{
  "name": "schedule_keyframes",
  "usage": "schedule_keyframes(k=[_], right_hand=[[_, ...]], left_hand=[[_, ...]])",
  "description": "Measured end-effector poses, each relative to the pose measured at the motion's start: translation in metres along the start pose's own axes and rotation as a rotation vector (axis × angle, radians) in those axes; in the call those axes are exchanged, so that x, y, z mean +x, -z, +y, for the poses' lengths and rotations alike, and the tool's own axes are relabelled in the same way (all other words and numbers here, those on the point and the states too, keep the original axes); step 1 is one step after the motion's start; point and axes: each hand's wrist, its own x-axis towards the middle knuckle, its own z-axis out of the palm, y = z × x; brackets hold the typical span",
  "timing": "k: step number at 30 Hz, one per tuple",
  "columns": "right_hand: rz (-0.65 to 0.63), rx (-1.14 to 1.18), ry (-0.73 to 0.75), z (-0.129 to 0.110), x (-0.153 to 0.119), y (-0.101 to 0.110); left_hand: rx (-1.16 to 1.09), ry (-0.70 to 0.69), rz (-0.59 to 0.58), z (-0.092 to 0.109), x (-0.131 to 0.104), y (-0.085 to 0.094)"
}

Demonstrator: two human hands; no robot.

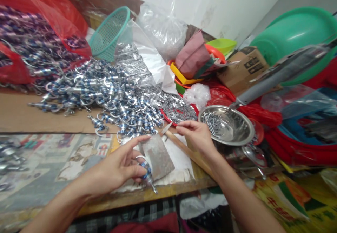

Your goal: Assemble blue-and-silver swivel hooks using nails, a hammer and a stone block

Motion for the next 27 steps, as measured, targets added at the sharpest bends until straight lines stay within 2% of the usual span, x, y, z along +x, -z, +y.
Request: schedule_keyframes(k=[2,4,8,10,13,16,21,24,27], right_hand=[[-0.065,0.303,0.038,-0.018,-0.026,-0.006],[-0.123,0.453,0.149,-0.033,-0.047,-0.013],[-0.171,0.410,0.395,-0.047,-0.062,-0.022],[-0.214,0.326,0.385,-0.051,-0.062,-0.021],[-0.344,0.188,0.340,-0.055,-0.060,-0.014],[-0.419,0.111,0.361,-0.057,-0.059,-0.012],[-0.368,0.136,0.407,-0.058,-0.058,-0.026],[-0.310,0.136,0.348,-0.060,-0.059,-0.036],[-0.248,0.205,0.269,-0.059,-0.060,-0.037]], left_hand=[[-0.020,-0.008,-0.004,-0.003,0.001,0.002],[-0.054,-0.008,0.003,-0.005,0.002,0.004],[-0.105,-0.023,0.026,-0.010,0.004,0.006],[-0.109,-0.048,0.031,-0.011,0.005,0.007],[-0.082,-0.084,0.065,-0.011,0.006,0.008],[-0.073,-0.096,0.087,-0.011,0.006,0.008],[-0.096,-0.113,0.062,-0.013,0.006,0.007],[-0.095,-0.122,0.063,-0.015,0.006,0.008],[-0.105,-0.116,0.067,-0.015,0.007,0.007]])
